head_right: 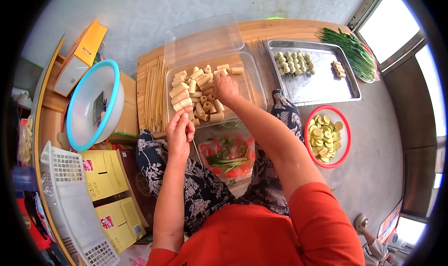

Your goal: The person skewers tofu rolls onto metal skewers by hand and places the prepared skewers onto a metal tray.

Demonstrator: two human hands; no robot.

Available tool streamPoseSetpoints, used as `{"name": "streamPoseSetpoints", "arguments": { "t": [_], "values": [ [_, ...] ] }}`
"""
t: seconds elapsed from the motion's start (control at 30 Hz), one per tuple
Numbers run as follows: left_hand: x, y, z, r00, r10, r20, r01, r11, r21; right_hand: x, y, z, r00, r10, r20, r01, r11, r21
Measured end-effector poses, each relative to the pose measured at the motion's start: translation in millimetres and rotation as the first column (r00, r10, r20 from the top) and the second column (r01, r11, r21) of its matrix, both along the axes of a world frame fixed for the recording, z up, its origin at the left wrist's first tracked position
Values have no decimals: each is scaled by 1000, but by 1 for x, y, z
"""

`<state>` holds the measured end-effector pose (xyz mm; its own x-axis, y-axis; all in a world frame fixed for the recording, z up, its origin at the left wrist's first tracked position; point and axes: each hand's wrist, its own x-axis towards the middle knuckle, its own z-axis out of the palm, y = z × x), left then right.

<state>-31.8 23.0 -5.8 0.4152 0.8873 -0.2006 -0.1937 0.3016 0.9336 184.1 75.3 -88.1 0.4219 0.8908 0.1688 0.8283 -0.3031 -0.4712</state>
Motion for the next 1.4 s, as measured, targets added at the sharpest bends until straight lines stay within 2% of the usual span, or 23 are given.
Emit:
{"name": "streamPoseSetpoints", "arguments": {
  "t": [0.13,0.23,0.33,0.37,0.4,0.43,0.47,0.5,0.57,0.7,0.9,1.4],
  "values": [
    [5,-3,1,999,-36,-8,36,999,-9,7,-2,-1,997,13,-70,-20,996,-90],
    [8,-4,-5,999,-43,-21,43,999,6,22,-7,1,990,22,-137,-23,1000,-10],
    [8,-7,-1,995,-92,-30,91,996,-13,36,-7,10,903,62,-426,2,989,147],
    [9,-7,-1,991,-126,-37,125,992,-24,36,-11,23,905,58,-421,5,989,148],
    [10,-8,0,991,-132,-32,131,991,-23,35,-16,36,699,92,-709,54,982,180],
    [10,-9,2,984,-168,-52,168,986,-18,33,-20,49,405,134,-905,113,974,195],
    [12,-11,3,976,-205,-73,205,979,-14,35,-24,55,326,158,-932,87,977,196],
    [13,-12,2,975,-213,-70,212,977,-14,36,-28,60,330,155,-931,94,976,196],
    [15,-14,3,954,-287,-82,287,958,-16,34,-36,66,181,231,-956,98,963,251],
    [21,-17,0,936,-345,-72,346,938,-2,36,-42,68,88,321,-943,71,942,327],
    [25,-19,3,927,-367,-83,366,930,-20,38,-46,68,27,302,-953,113,946,303],
    [28,-21,-1,910,-399,-116,403,915,13,38,-53,76,40,321,-946,79,943,323]
  ]
}}
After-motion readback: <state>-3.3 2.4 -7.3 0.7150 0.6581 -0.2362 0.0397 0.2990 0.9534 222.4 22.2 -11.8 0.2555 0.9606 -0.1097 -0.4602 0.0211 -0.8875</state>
